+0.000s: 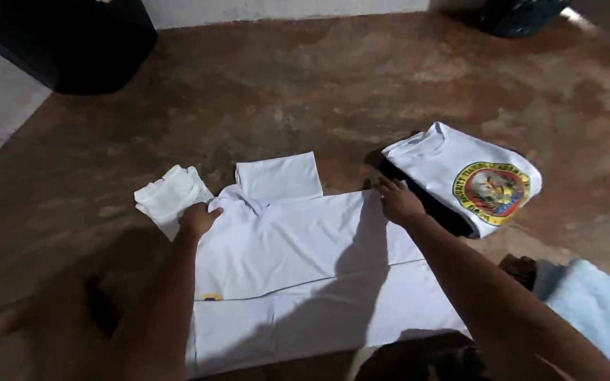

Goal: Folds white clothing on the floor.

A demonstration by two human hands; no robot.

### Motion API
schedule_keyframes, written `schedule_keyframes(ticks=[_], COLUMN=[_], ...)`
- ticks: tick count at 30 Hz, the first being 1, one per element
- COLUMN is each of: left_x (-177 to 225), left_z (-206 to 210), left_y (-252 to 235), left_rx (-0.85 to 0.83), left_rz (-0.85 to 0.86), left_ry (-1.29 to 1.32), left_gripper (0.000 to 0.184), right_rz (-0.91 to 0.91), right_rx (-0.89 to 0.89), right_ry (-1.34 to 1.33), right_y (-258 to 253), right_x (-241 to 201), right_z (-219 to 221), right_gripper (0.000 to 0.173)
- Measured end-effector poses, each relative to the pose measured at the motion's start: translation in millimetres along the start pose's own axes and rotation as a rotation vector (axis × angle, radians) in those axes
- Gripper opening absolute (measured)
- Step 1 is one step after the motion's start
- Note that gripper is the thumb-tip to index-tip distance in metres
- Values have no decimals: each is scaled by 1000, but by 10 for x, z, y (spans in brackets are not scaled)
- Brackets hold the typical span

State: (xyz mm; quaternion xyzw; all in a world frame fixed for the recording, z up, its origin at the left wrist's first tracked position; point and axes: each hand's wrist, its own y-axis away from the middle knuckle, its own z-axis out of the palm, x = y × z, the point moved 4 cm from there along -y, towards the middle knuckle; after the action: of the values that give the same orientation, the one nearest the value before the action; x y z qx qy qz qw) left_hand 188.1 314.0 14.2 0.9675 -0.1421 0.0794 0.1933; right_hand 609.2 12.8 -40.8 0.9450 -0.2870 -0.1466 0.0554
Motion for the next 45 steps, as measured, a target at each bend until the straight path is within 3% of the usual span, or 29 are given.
schedule_keyframes(ticks=[2, 5, 8, 12, 14, 20, 24, 27, 29, 32, 34, 37, 40, 45], left_x=[10, -78, -280, -351, -317, -235, -175, -227, -293, -383, -423, -573, -684, -880], left_z=[-31, -138, -165, -158, -164, -102, -222, -352, -435, -486, -385, -68, 254, 705], left_y=[-34, 14, 41, 119, 159, 180, 399, 609, 832, 1264, 1628, 2114, 2503, 2676], left_rx=[-1, 170, 297, 334, 253, -85, -191, -176, -73, 106, 190, 168, 109, -5], left_rz=[27, 26, -1, 25, 17, -18, 58, 229, 349, 499, 473, 403, 417, 406], left_ry=[20, 188, 292, 418, 491, 688, 665, 718, 637, 239, 67, 45, 120, 70], left_gripper=[51, 38, 33, 30, 30, 60, 47, 34, 31, 42, 41, 30, 27, 26], right_rz=[46, 160, 215, 240, 269, 139, 136, 111, 103, 125, 96, 78, 185, 265], right_rx=[-4, 30, 62, 74, 51, 15, 3, 79, 129, 152, 151, 131, 54, -46], right_ry=[22, -19, -49, -27, -20, 57, -106, -205, -263, -374, -428, -451, -467, -405], right_y=[-89, -125, -124, -183, -217, -198, 33, 370, 642, 1065, 1342, 1742, 1975, 2133], right_x=[57, 210, 265, 272, 264, 202, 277, 368, 433, 551, 641, 624, 627, 624], right_z=[32, 68, 56, 25, -16, -169, -356, -565, -684, -749, -687, -628, -459, -182], right_gripper=[56, 60, 58, 47, 45, 31, 22, 13, 12, 16, 17, 20, 21, 18])
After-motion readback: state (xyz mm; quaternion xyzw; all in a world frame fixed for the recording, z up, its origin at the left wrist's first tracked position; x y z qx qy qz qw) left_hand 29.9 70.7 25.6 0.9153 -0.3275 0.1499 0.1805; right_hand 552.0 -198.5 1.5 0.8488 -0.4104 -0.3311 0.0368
